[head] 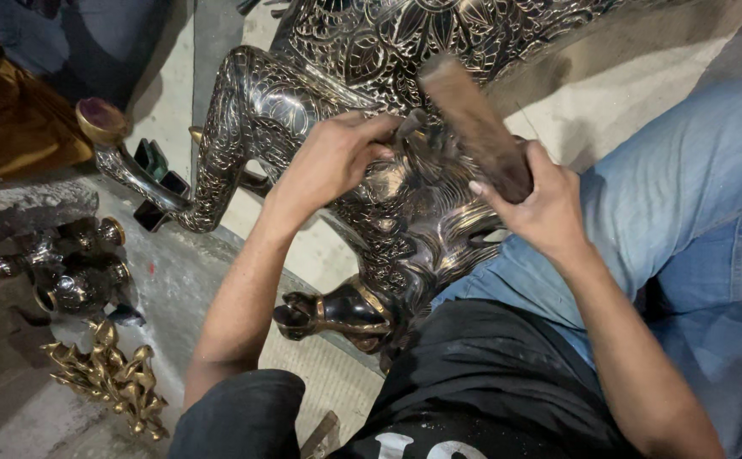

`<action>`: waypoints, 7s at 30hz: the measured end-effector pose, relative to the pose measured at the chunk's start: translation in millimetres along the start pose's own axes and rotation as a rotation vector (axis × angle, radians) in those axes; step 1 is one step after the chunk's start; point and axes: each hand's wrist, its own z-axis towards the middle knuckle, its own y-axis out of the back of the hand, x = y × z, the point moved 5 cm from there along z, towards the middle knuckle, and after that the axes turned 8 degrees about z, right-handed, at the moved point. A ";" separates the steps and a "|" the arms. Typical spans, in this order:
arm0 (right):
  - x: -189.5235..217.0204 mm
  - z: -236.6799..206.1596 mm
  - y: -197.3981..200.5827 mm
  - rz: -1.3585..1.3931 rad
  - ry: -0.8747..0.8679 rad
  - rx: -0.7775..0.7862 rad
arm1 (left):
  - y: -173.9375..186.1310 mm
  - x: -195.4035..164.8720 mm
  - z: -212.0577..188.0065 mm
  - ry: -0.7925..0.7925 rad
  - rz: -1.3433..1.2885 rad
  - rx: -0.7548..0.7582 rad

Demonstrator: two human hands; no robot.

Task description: The person uses a chisel and hammer to carve intricate patterns into a large, ornate metal sculpture. They hold the chisel with one hand and strike it with a hammer in the other, working on the surface details of the sculpture.

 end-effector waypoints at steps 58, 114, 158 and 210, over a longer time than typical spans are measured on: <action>30.3 6.7 10.6 -0.142 0.008 -0.088 | -4.2 5.4 3.1 -0.030 0.032 -0.022; 15.8 -2.9 6.8 -0.102 0.010 -0.070 | -5.6 22.1 -15.1 0.351 -0.244 -0.169; 41.5 42.3 19.4 -0.243 0.045 0.037 | -3.9 -2.6 -9.4 0.169 -0.011 -0.086; 51.2 41.7 18.3 -0.406 0.252 -0.007 | 3.4 -0.5 -5.7 0.148 -0.070 -0.097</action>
